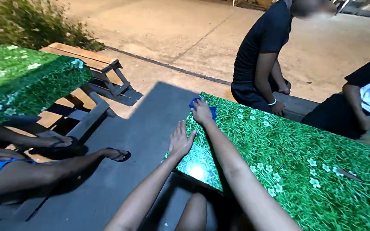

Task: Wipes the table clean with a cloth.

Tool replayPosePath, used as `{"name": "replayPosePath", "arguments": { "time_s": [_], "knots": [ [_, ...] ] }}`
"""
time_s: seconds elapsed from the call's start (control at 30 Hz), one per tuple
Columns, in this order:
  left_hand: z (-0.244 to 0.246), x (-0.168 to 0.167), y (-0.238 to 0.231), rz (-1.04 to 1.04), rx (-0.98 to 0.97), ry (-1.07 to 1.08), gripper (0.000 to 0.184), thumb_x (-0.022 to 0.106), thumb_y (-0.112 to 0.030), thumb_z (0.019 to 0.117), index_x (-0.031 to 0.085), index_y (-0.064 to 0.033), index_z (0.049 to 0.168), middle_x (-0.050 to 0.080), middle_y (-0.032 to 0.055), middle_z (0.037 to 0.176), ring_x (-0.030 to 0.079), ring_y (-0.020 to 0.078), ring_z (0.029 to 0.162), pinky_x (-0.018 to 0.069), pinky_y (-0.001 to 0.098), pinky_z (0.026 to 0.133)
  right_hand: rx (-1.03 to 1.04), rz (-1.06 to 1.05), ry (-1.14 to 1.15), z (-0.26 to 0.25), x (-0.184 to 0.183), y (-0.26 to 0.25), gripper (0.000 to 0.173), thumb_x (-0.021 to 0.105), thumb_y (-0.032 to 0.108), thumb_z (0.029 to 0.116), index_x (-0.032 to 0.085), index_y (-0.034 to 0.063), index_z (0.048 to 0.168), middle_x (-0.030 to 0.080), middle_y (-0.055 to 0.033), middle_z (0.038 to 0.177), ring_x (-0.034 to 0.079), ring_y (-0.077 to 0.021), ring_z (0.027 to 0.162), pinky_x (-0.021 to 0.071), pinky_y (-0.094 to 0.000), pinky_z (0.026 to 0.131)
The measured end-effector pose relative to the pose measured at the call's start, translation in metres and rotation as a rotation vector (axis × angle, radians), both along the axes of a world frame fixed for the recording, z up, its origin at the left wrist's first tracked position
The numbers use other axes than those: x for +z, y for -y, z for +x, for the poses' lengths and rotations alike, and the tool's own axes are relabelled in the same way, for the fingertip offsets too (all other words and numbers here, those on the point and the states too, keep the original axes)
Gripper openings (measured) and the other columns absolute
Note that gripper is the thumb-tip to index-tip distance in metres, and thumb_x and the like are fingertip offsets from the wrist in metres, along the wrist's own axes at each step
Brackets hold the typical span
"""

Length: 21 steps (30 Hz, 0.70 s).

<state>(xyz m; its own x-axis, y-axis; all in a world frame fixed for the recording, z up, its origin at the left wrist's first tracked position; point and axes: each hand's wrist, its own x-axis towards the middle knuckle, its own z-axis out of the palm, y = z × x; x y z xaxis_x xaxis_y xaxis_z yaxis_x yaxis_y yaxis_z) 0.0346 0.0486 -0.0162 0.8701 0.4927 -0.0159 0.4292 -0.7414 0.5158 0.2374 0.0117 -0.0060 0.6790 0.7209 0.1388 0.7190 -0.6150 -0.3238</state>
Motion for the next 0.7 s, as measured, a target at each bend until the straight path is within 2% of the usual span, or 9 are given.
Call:
{"name": "replayPosePath", "arguments": {
  "time_s": [0.07,0.13,0.2,0.27,0.3,0.37,0.43,0.53,0.7],
  "knots": [
    [-0.002,-0.007,-0.002,-0.017,0.009,0.075,0.084,0.026,-0.067,0.1043,0.01,-0.0126,0.167,0.006,0.0127,0.174,0.015,0.0355,0.159,0.0216,0.0631,0.122,0.135,0.012,-0.01,-0.019,-0.006,0.002,0.045,0.048,0.031,0.1079,0.057,0.0133,0.148,0.043,-0.0135,0.162,0.025,-0.0361,0.156,0.0155,-0.0552,0.128],
    [-0.003,-0.015,-0.006,-0.034,0.002,0.177,0.086,0.026,-0.067,0.1036,0.007,-0.0127,0.167,0.002,0.0114,0.174,0.01,0.0358,0.16,0.0183,0.0646,0.123,0.235,0.028,-0.019,-0.045,-0.011,0.015,0.043,0.05,0.03,0.1074,0.059,0.0151,0.147,0.045,-0.0123,0.161,0.027,-0.0353,0.156,0.0162,-0.055,0.129],
    [-0.003,-0.021,-0.01,-0.044,-0.009,0.266,0.084,0.025,-0.065,0.1045,0.007,-0.0117,0.167,0.003,0.011,0.174,0.008,0.0361,0.16,0.0159,0.0659,0.124,0.287,0.066,-0.016,-0.08,-0.016,0.035,0.043,0.056,0.026,0.1043,0.06,0.0153,0.146,0.048,-0.012,0.159,0.03,-0.0345,0.155,0.0176,-0.0555,0.128],
    [-0.004,-0.022,-0.011,-0.056,-0.017,0.322,0.082,0.024,-0.062,0.1055,0.008,-0.0098,0.166,0.006,0.0136,0.174,0.01,0.0372,0.16,0.0147,0.0673,0.123,0.302,0.093,-0.029,-0.123,-0.015,0.065,0.041,0.063,0.019,0.0984,0.065,0.0096,0.139,0.052,-0.0113,0.155,0.033,-0.032,0.153,0.0198,-0.052,0.129],
    [-0.004,-0.022,-0.011,-0.063,-0.01,0.343,0.081,0.024,-0.061,0.1058,0.009,-0.0099,0.166,0.007,0.0149,0.174,0.011,0.0372,0.159,0.0146,0.0673,0.123,0.325,0.093,-0.022,-0.139,-0.015,0.082,0.036,0.062,0.021,0.1002,0.068,0.0078,0.133,0.053,-0.011,0.154,0.033,-0.0307,0.153,0.0199,-0.0507,0.129],
    [-0.003,-0.023,-0.012,-0.05,0.003,0.351,0.081,0.022,-0.062,0.1054,0.011,-0.0096,0.166,0.01,0.0164,0.173,0.011,0.0367,0.159,0.0139,0.0656,0.124,0.334,0.082,-0.021,-0.152,-0.015,0.118,0.038,0.055,0.025,0.106,0.065,0.0102,0.139,0.05,-0.0112,0.157,0.031,-0.0312,0.155,0.0194,-0.0506,0.129],
    [-0.006,-0.019,-0.009,-0.043,0.011,0.324,0.082,0.021,-0.063,0.1051,0.012,-0.0082,0.166,0.01,0.0169,0.173,0.01,0.037,0.16,0.0128,0.0647,0.125,0.198,0.073,-0.039,-0.141,-0.014,0.162,0.041,0.051,0.026,0.1082,0.059,0.0131,0.147,0.047,-0.0122,0.16,0.029,-0.0338,0.155,0.0189,-0.053,0.128],
    [-0.01,-0.012,-0.003,-0.029,0.016,0.306,0.081,0.023,-0.062,0.1057,0.014,-0.0079,0.165,0.012,0.0168,0.173,0.011,0.0384,0.159,0.0132,0.0631,0.125,-0.157,0.095,0.013,-0.105,-0.019,0.251,0.043,0.051,0.026,0.1072,0.057,0.0133,0.148,0.045,-0.0149,0.16,0.028,-0.0377,0.155,0.0201,-0.0569,0.127],
    [-0.009,-0.013,-0.002,0.006,-0.006,0.316,0.08,0.021,-0.06,0.1062,0.018,-0.0043,0.164,0.016,0.0224,0.17,0.015,0.0417,0.158,0.0136,0.063,0.125,-0.854,0.076,0.049,-0.111,-0.022,0.463,0.047,0.046,0.032,0.109,0.054,0.0085,0.149,0.043,-0.0222,0.159,0.03,-0.044,0.153,0.0235,-0.0616,0.124]
  ]
}}
